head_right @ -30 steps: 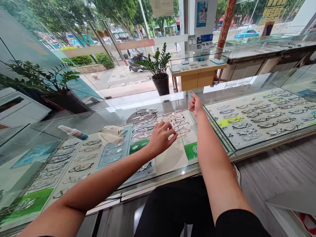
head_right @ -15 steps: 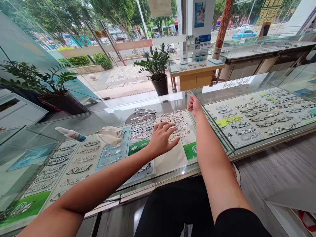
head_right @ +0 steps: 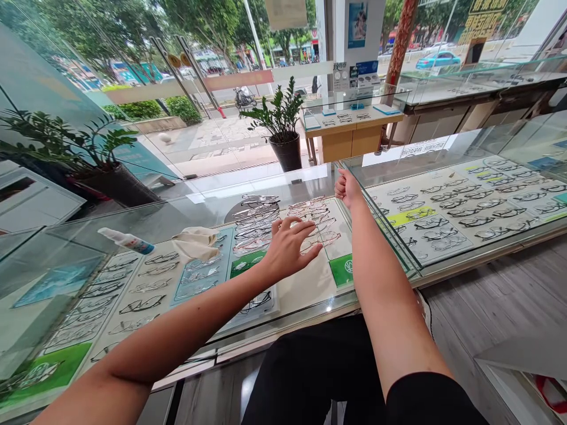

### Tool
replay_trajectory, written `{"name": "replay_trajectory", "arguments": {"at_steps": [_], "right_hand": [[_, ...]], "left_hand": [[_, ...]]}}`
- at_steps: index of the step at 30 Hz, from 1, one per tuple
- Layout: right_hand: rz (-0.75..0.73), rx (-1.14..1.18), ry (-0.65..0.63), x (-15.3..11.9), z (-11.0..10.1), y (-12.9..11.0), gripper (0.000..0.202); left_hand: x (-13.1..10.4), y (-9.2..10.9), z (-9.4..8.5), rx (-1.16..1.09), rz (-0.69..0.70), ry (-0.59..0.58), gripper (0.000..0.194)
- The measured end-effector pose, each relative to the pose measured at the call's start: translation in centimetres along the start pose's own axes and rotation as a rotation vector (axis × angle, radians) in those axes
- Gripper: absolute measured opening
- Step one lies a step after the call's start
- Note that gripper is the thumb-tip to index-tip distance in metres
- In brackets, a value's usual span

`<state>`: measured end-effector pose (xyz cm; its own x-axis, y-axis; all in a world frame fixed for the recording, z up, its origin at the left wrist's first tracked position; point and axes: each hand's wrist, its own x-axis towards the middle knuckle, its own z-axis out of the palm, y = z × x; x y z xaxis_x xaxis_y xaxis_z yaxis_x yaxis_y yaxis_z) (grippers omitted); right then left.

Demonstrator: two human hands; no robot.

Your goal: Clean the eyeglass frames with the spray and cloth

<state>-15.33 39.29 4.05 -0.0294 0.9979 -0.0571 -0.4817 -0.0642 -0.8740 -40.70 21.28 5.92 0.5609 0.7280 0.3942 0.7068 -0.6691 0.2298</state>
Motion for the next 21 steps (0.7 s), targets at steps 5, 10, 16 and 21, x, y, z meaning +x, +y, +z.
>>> {"name": "replay_trajectory", "arguments": {"at_steps": [5,10,16,21], "right_hand": [[0.001,-0.01,0.003,-0.17,0.22,-0.1,0.064],[0.004,-0.021,0.009,-0.26,0.45,-0.12,0.061],[-0.007,-0.026,0.006,-0.3,0.46,-0.08,0.061],[-0.001,-0.037,-0.003,-0.35,0.5,-0.11,0.064]], "left_hand": [[-0.07,0.4,-0.36,0.02,-0.007,-0.044,0.051],[0.0,0.44,-0.43,0.037,-0.035,-0.069,0.06],[0.2,-0.06,-0.1,0.02,-0.037,-0.07,0.063],[-0.06,-0.19,-0.08,-0.039,-0.001,-0.014,0.063]]}}
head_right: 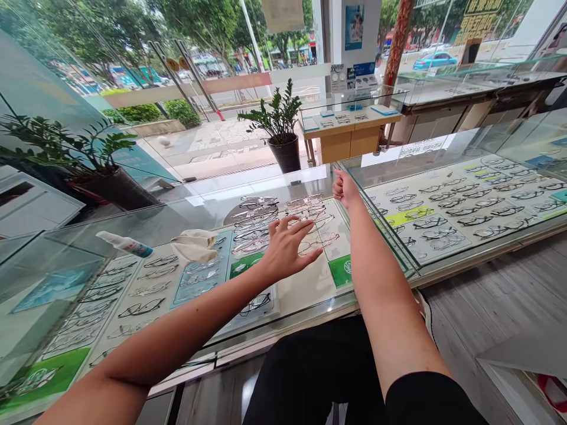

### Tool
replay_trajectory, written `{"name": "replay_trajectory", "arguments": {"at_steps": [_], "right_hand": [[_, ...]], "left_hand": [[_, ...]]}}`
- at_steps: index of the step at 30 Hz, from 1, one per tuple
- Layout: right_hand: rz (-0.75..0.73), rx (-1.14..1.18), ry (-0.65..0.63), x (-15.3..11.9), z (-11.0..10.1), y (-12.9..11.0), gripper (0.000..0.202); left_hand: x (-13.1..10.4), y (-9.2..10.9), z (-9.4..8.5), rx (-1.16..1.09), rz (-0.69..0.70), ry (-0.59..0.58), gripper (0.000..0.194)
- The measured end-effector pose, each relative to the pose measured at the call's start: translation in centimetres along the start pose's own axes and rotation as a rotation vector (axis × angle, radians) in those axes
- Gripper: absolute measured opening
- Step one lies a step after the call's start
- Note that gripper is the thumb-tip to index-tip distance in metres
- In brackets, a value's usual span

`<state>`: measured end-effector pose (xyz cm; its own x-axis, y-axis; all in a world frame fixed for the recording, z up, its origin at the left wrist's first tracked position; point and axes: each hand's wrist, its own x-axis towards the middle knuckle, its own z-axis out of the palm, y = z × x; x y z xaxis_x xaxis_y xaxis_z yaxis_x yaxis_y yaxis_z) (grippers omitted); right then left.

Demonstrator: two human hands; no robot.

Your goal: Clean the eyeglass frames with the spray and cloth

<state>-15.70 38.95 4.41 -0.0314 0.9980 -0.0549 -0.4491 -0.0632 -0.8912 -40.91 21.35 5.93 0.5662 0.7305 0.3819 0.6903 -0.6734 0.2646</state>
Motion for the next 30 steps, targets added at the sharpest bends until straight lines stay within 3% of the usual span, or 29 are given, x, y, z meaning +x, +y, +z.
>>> {"name": "replay_trajectory", "arguments": {"at_steps": [3,8,11,14,18,21,24,28,30], "right_hand": [[0.006,0.0,0.008,0.0,0.0,0.0,0.065],[0.018,0.018,0.016,0.1,0.1,0.2,0.068],[0.008,0.021,0.002,0.2,0.0,0.4,0.067],[-0.007,0.01,-0.011,0.2,-0.2,0.6,0.066],[-0.017,-0.038,-0.018,0.0,-0.3,0.5,0.068],[-0.023,-0.094,-0.013,-0.4,-0.1,0.4,0.068],[-0.02,-0.164,-0.003,-1.0,0.1,-0.1,0.066],[-0.065,-0.253,0.033,-2.4,0.7,-2.2,0.063],[-0.134,-0.285,0.055,-3.4,2.1,-3.7,0.06]], "left_hand": [[-0.3,0.6,-1.4,-0.05,0.049,0.068,0.065],[-0.4,0.9,-6.6,-0.223,0.01,0.245,0.057],[-1.1,-1.5,-9.3,-0.484,-0.106,0.317,0.052],[-3.4,-5.8,-10.7,-0.815,-0.289,0.318,0.057],[-6.8,-11.2,-11.6,-0.992,-0.565,0.438,0.061],[-7.9,-13.3,-12.2,-1.101,-0.607,0.54,0.061],[-8.0,-14.1,-12.1,-1.145,-0.6,0.547,0.062],[-8.0,-13.9,-10.9,-1.095,-0.601,0.434,0.068],[-7.9,-13.7,-10.3,-1.062,-0.579,0.394,0.07]]}}
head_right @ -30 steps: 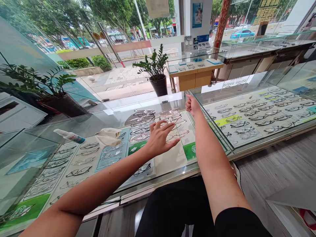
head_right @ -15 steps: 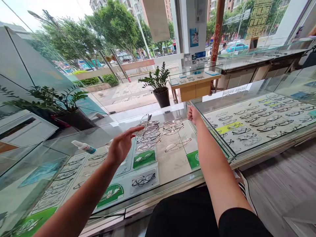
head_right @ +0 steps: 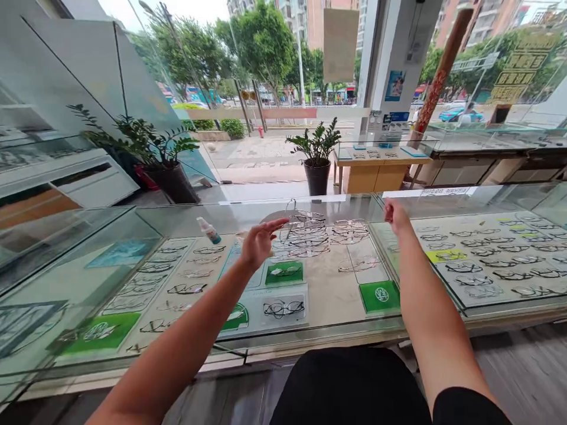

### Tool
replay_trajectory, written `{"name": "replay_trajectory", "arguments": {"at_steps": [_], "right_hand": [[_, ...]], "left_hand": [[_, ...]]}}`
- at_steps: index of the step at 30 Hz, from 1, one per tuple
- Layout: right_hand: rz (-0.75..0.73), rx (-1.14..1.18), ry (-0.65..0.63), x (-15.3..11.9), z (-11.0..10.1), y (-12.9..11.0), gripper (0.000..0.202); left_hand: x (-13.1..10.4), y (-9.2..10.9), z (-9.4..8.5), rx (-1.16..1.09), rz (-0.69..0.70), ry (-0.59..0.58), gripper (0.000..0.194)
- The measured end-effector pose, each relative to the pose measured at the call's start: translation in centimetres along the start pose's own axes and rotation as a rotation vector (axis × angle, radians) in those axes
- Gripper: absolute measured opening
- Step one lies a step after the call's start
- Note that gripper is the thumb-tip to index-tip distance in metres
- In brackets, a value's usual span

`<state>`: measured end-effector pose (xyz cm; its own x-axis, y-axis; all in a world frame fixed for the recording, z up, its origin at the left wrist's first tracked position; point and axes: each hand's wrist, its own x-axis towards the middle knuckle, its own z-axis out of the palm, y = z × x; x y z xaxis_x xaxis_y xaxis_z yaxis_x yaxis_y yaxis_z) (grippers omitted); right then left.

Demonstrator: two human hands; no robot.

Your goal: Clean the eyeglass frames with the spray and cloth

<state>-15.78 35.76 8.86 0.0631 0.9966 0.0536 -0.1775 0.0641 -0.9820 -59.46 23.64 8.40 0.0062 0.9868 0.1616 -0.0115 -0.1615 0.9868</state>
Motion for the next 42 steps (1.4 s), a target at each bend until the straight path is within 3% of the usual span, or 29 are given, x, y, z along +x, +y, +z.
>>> {"name": "replay_trajectory", "arguments": {"at_steps": [3,5,7,9,12,15,20,24,30,35,42], "right_hand": [[-0.194,-0.117,0.004,-2.5,4.5,-2.5,0.049],[-0.221,-0.254,-0.177,-5.1,9.5,-2.8,0.041],[-0.233,-0.401,-0.324,-7.6,15.1,-1.8,0.037],[-0.289,-0.474,-0.31,-9.4,19.8,0.0,0.035],[-0.351,-0.492,-0.221,-10.2,23.5,2.7,0.034],[-0.397,-0.46,-0.199,-10.0,23.6,4.4,0.034],[-0.435,-0.467,-0.249,-10.3,22.3,4.8,0.033],[-0.454,-0.494,-0.311,-10.9,22.3,4.9,0.031],[-0.471,-0.489,-0.338,-10.9,22.4,5.2,0.031],[-0.489,-0.512,-0.281,-11.0,22.2,4.5,0.029],[-0.498,-0.681,-0.015,-11.0,21.6,3.6,0.035]], "left_hand": [[0.0,-0.2,0.4,0.019,0.023,-0.014,0.072],[-0.1,-0.1,0.4,0.027,0.038,-0.017,0.072],[-0.2,0.0,0.4,0.032,0.058,-0.009,0.07],[-0.3,0.0,0.4,0.038,0.072,0.0,0.067],[-0.4,-0.1,0.4,0.041,0.071,0.001,0.064],[-0.3,-0.5,0.5,0.045,0.068,-0.004,0.06],[0.0,-1.4,0.9,-0.029,0.113,-0.004,0.043],[0.2,-1.9,1.2,-0.108,0.097,0.028,0.049],[0.2,-1.6,1.1,-0.075,0.137,-0.014,0.051],[0.3,-1.6,0.9,-0.034,0.163,-0.019,0.054],[0.5,-2.0,0.2,0.05,0.163,-0.04,0.055]]}}
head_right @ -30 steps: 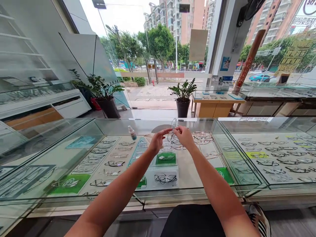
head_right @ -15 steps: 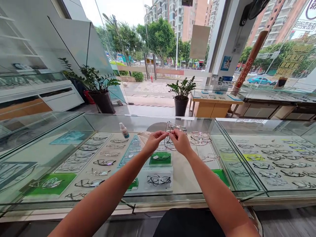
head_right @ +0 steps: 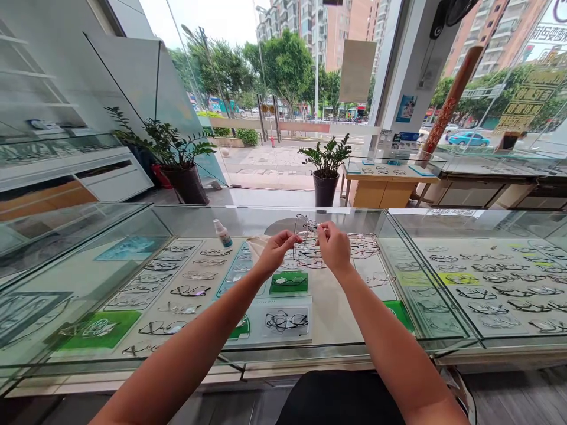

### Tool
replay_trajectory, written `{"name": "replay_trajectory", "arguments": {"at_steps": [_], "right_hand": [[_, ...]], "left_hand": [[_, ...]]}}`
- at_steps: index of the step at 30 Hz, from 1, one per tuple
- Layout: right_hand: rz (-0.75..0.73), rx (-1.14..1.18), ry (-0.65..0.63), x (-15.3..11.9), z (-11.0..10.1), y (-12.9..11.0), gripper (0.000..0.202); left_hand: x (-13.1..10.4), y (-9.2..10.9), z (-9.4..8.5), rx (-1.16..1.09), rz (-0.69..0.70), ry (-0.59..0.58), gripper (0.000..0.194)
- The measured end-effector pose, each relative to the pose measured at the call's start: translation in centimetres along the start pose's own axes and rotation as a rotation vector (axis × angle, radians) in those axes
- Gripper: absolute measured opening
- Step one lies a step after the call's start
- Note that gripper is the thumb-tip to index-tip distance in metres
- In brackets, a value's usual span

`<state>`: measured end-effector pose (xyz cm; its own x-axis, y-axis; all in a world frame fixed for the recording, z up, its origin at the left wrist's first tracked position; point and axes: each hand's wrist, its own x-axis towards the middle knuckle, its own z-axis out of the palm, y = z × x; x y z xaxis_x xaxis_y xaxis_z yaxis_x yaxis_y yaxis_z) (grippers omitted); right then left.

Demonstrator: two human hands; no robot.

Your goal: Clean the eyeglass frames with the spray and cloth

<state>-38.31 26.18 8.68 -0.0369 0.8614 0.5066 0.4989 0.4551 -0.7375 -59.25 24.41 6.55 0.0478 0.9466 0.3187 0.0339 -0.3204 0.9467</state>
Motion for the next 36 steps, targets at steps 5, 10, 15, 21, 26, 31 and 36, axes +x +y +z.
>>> {"name": "replay_trajectory", "arguments": {"at_steps": [5,10,15,21,26,31,36], "right_hand": [[-0.091,-0.032,0.198,0.2,-0.1,0.2,0.038],[-0.154,0.019,0.164,-0.4,0.6,-0.2,0.038],[-0.188,0.042,-0.115,-0.9,1.3,-0.5,0.023],[-0.128,-0.008,-0.027,-0.7,1.3,-0.2,0.023],[0.006,-0.114,0.026,-0.3,1.0,0.4,0.023],[0.116,-0.257,-0.023,-0.1,0.8,0.7,0.026],[-0.101,-0.306,0.03,-0.5,0.9,0.0,0.025]], "left_hand": [[0.0,-0.1,0.2,-0.008,-0.05,-0.04,0.06],[-0.2,-0.1,0.4,-0.113,-0.118,-0.074,0.065],[-0.3,-0.1,0.5,-0.116,-0.09,-0.122,0.061],[-0.2,0.0,0.5,-0.15,-0.107,-0.027,0.061],[0.2,0.2,-0.2,-0.192,-0.123,0.184,0.067],[0.6,0.2,-0.9,-0.244,-0.094,0.353,0.072],[0.4,0.0,-0.3,-0.197,-0.058,0.226,0.065]]}}
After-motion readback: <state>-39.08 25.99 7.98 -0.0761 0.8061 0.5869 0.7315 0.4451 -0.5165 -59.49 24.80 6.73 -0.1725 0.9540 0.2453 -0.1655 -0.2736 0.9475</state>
